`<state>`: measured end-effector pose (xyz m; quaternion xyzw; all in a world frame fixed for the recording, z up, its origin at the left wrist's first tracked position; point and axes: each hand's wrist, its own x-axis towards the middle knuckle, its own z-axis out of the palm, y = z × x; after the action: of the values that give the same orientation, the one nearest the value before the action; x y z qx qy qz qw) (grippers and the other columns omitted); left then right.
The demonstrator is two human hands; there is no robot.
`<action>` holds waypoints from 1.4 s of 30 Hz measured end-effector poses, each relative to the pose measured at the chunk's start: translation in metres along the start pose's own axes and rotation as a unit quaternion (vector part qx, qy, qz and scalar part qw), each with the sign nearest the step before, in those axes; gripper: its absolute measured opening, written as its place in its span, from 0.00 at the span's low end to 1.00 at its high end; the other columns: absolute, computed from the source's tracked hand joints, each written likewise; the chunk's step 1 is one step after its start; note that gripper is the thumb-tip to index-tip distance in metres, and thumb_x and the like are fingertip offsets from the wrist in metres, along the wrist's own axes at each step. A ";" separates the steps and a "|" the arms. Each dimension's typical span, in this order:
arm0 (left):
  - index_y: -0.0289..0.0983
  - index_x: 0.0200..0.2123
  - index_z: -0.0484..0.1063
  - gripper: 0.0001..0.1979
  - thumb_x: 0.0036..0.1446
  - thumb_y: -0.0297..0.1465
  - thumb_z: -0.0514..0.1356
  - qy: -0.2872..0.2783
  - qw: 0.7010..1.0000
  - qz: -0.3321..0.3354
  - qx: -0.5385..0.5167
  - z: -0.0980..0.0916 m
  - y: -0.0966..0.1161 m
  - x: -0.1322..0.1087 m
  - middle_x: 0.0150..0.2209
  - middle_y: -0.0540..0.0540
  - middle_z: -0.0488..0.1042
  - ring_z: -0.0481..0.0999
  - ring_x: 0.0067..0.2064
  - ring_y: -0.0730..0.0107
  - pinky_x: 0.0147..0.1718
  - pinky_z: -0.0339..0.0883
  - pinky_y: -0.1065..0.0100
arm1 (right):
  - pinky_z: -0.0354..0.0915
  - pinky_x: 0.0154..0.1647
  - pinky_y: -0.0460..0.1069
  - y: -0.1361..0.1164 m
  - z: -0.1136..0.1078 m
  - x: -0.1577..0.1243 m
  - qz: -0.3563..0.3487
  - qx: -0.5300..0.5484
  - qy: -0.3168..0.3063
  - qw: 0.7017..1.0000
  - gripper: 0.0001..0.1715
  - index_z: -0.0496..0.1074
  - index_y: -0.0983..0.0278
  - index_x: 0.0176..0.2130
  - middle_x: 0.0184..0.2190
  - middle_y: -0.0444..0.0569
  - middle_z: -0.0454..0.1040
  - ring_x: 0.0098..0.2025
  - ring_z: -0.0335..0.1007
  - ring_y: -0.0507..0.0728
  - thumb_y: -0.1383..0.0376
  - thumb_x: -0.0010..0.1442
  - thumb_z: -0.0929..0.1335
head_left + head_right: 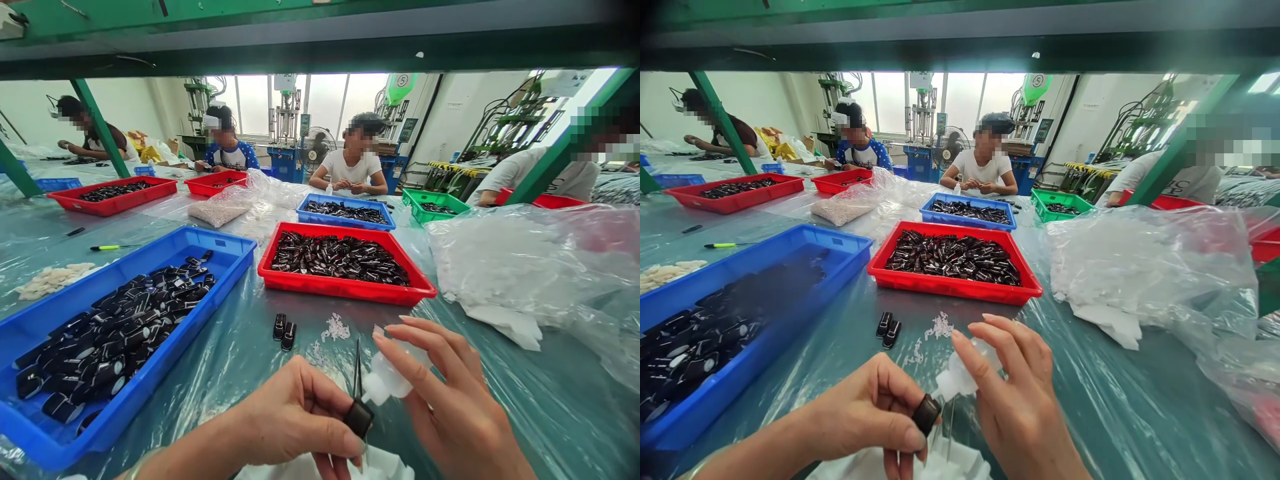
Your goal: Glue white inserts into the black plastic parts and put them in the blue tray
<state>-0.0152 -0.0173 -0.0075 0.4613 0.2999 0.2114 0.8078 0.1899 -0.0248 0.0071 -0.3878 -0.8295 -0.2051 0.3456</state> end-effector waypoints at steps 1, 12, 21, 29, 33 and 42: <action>0.30 0.25 0.76 0.07 0.42 0.29 0.64 -0.001 1.000 0.000 0.005 0.000 0.000 0.000 0.20 0.48 0.71 0.72 0.20 0.78 0.22 0.66 0.78 | 0.62 0.45 0.60 0.000 -0.001 -0.001 -0.005 -0.007 -0.006 1.000 0.26 0.67 0.60 0.47 0.42 0.53 0.70 0.49 0.64 0.62 0.80 0.53 0.59; 0.30 0.24 0.76 0.08 0.42 0.31 0.65 0.007 1.000 -0.015 0.003 0.001 0.000 0.000 0.20 0.48 0.72 0.72 0.21 0.77 0.22 0.67 0.78 | 0.58 0.49 0.61 0.002 0.001 -0.006 -0.022 -0.036 -0.023 0.999 0.27 0.69 0.58 0.47 0.42 0.52 0.71 0.49 0.64 0.62 0.80 0.54 0.60; 0.30 0.24 0.76 0.08 0.43 0.31 0.65 0.006 1.000 -0.016 0.002 0.000 -0.001 0.000 0.20 0.48 0.73 0.72 0.21 0.78 0.21 0.67 0.78 | 0.58 0.49 0.61 0.002 0.000 -0.006 -0.019 -0.023 -0.015 0.999 0.25 0.70 0.57 0.46 0.42 0.51 0.72 0.49 0.65 0.62 0.79 0.55 0.60; 0.30 0.23 0.76 0.07 0.44 0.30 0.64 0.002 1.000 -0.016 -0.003 0.000 0.001 0.000 0.20 0.48 0.72 0.71 0.20 0.79 0.21 0.66 0.79 | 0.58 0.48 0.61 0.002 -0.002 -0.004 -0.023 -0.018 -0.019 0.999 0.27 0.69 0.57 0.46 0.42 0.51 0.72 0.49 0.64 0.62 0.81 0.53 0.59; 0.30 0.23 0.76 0.07 0.45 0.30 0.64 -0.002 1.000 -0.015 0.000 0.000 0.002 0.000 0.20 0.48 0.72 0.72 0.20 0.79 0.22 0.66 0.79 | 0.60 0.47 0.59 0.000 -0.003 0.002 -0.028 -0.011 -0.001 1.000 0.25 0.70 0.58 0.43 0.40 0.51 0.72 0.47 0.66 0.61 0.81 0.53 0.59; 0.30 0.22 0.76 0.07 0.44 0.30 0.64 0.002 1.000 -0.007 -0.002 0.000 0.004 -0.002 0.19 0.48 0.72 0.72 0.20 0.78 0.21 0.66 0.79 | 0.61 0.46 0.58 -0.001 -0.007 0.005 -0.030 0.019 0.010 0.999 0.24 0.70 0.60 0.42 0.39 0.50 0.72 0.46 0.67 0.59 0.82 0.53 0.59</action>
<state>-0.0167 -0.0170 -0.0035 0.4573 0.3042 0.2071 0.8096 0.1899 -0.0269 0.0150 -0.3544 -0.8410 -0.2034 0.3546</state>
